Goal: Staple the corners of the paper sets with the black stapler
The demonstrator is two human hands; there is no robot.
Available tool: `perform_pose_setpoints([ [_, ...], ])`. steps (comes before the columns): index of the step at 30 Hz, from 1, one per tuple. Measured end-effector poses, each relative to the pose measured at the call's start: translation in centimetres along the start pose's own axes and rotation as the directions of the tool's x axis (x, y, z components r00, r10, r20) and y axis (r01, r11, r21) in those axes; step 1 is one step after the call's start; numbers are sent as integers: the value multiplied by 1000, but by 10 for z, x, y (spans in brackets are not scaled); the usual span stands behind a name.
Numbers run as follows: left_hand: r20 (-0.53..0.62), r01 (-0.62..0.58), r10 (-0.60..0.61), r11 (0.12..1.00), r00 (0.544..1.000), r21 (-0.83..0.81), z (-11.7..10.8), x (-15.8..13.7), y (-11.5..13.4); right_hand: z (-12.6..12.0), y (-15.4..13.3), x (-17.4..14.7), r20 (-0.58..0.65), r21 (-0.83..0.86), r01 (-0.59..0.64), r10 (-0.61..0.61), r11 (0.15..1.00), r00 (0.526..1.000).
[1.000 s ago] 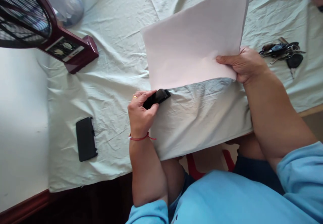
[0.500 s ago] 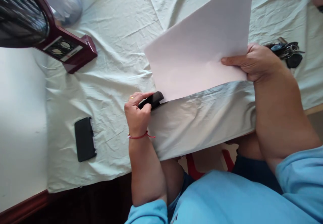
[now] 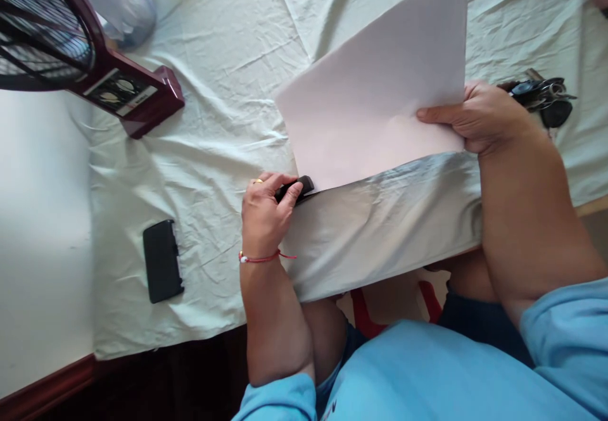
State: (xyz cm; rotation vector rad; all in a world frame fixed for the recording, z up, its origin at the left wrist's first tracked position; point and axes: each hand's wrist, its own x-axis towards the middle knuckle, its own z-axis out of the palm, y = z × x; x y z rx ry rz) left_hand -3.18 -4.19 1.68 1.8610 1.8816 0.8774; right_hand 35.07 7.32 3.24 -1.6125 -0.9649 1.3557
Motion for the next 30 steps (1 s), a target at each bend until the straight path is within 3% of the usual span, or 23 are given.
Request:
perform_pose_setpoints([
  [3, 27, 9, -9, 1000, 1000, 4, -1, 1, 2, 2, 3, 1, 5, -20, 7, -7, 1000, 1000],
  [8, 56, 3, 7, 985, 998, -174, -1, -3, 15, 8, 3, 5, -90, 23, 88, -86, 996, 992],
  [12, 161, 23, 24, 959, 987, -283, 4, -9, 30, 11, 2, 9, -90, 97, 177, -168, 979, 982],
  [14, 134, 82, -39, 937, 990, -339, 8, -10, 32, 12, 2, 8, -94, 146, 179, -167, 973, 982],
  [16, -2, 148, -165, 889, 986, -433, 11, -10, 27, 12, 1, 6, -76, 192, 162, -150, 968, 986],
  [19, -213, 177, -374, 773, 902, -610, 15, -5, 16, 13, 0, 2, -3, 243, 162, -166, 957, 986],
  [21, -222, 174, -452, 682, 864, -711, 16, -2, 10, 14, 1, -2, 24, 264, 174, -187, 949, 982],
  [23, -136, 201, -455, 616, 880, -761, 17, -1, 9, 17, 1, -4, 32, 269, 180, -196, 946, 980],
  [26, -49, 235, -377, 668, 925, -706, 18, -2, 14, 21, 3, -4, 35, 247, 192, -207, 950, 978],
  [30, -93, 219, -351, 748, 932, -627, 19, -5, 16, 24, 11, 3, 21, 168, 232, -239, 958, 971],
])
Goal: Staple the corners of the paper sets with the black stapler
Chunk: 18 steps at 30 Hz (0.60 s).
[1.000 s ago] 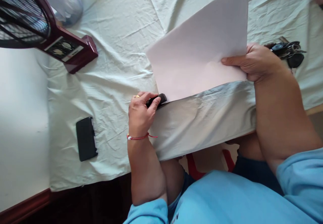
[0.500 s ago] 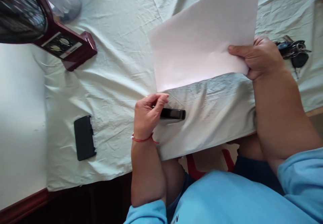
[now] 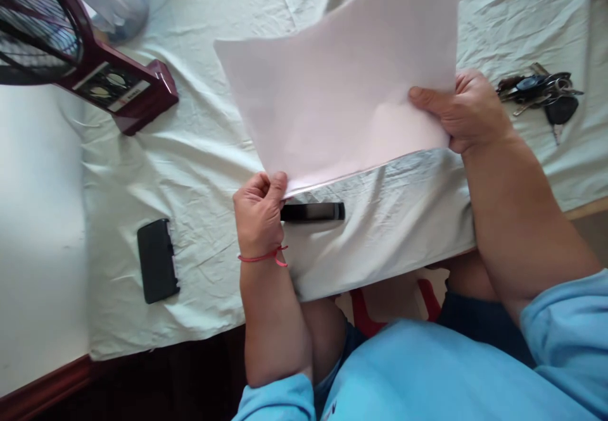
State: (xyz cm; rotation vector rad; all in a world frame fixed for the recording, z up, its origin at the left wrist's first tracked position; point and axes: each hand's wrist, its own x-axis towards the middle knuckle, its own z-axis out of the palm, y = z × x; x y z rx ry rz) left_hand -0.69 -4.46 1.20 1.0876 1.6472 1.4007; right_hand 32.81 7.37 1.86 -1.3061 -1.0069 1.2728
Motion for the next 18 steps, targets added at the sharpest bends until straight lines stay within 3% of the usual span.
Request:
perform_pose_setpoints([
  [4, -56, 23, -25, 999, 998, -43, 1, 1, -2, -2, 6, 5, -2, -56, -11, 11, 998, 1000],
  [9, -33, 48, -50, 996, 998, -76, 2, 4, 1, 3, -1, 5, -94, -16, -48, 47, 999, 995],
  [14, -72, 56, -62, 995, 995, -86, 2, 3, 1, 6, -4, 2, -63, -5, -49, 49, 999, 997],
  [18, -26, 61, -65, 990, 998, -128, 3, 2, 2, 2, -1, 5, -78, 0, -58, 58, 998, 995],
])
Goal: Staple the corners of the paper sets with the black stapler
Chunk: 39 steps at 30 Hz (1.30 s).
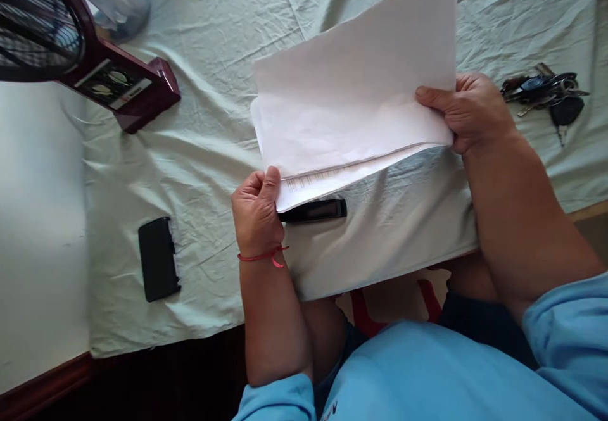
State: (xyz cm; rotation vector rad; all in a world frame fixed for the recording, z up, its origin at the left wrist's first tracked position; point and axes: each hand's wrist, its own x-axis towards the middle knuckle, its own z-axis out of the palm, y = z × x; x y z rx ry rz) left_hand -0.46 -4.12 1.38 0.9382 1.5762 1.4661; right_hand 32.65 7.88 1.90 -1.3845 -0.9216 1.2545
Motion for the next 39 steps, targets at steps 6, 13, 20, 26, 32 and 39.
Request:
perform_pose_setpoints([
  [6, 33, -6, 5, 1000, 999, 30, -3, 1, 0, -3, 3, 7, -14, 23, 29, -29, 999, 999],
  [13, 0, -15, 15, 996, 1000, -85, 4, 0, -2, 0, 2, 2, -1, 35, 25, -25, 999, 1000],
  [20, -96, -46, 43, 998, 994, -31, -5, 6, -10, 2, 0, -3, 42, 31, 4, -5, 1000, 999],
  [26, -83, -10, -3, 988, 997, -153, 1, 3, -10, 3, -2, -6, 51, 39, 7, -9, 999, 999],
  [32, -96, -39, 31, 996, 995, -84, -6, 7, -16, 0, 0, -7, 99, 8, 16, -17, 1000, 995],
  [39, -142, -87, 80, 995, 987, -43, -13, 11, -21, -1, 1, -8, 131, 55, 15, -22, 998, 991],
])
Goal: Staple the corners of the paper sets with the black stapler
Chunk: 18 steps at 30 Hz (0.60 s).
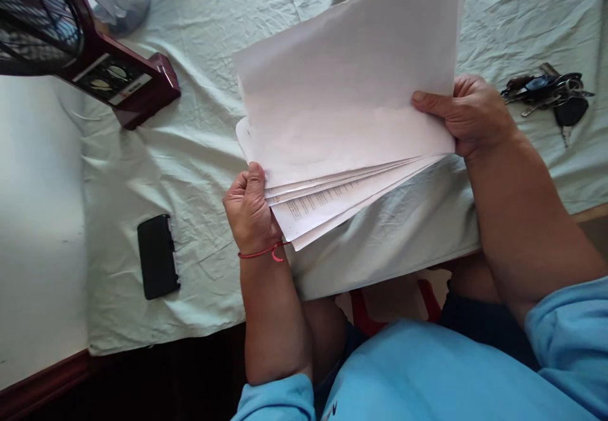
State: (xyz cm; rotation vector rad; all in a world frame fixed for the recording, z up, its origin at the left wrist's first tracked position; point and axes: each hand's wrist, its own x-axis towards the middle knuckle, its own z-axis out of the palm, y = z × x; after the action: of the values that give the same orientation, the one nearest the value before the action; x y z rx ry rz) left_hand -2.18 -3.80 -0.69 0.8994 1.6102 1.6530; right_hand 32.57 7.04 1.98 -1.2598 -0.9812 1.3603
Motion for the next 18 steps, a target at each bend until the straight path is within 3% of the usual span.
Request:
perform_pose_setpoints([
  [6, -51, 0, -5, 996, 999, -89, 17, -9, 9, -9, 14, 13, 107, 49, 53, -58, 997, 993],
  [12, -17, 11, -14, 991, 1000, -135, 9, -1, 1, -10, 16, 15, 84, 40, 189, -192, 981, 978],
  [18, -73, -209, 201, 969, 977, -132, 7, 3, 1, 2, 11, 8, 79, 24, 358, -359, 933, 930],
])
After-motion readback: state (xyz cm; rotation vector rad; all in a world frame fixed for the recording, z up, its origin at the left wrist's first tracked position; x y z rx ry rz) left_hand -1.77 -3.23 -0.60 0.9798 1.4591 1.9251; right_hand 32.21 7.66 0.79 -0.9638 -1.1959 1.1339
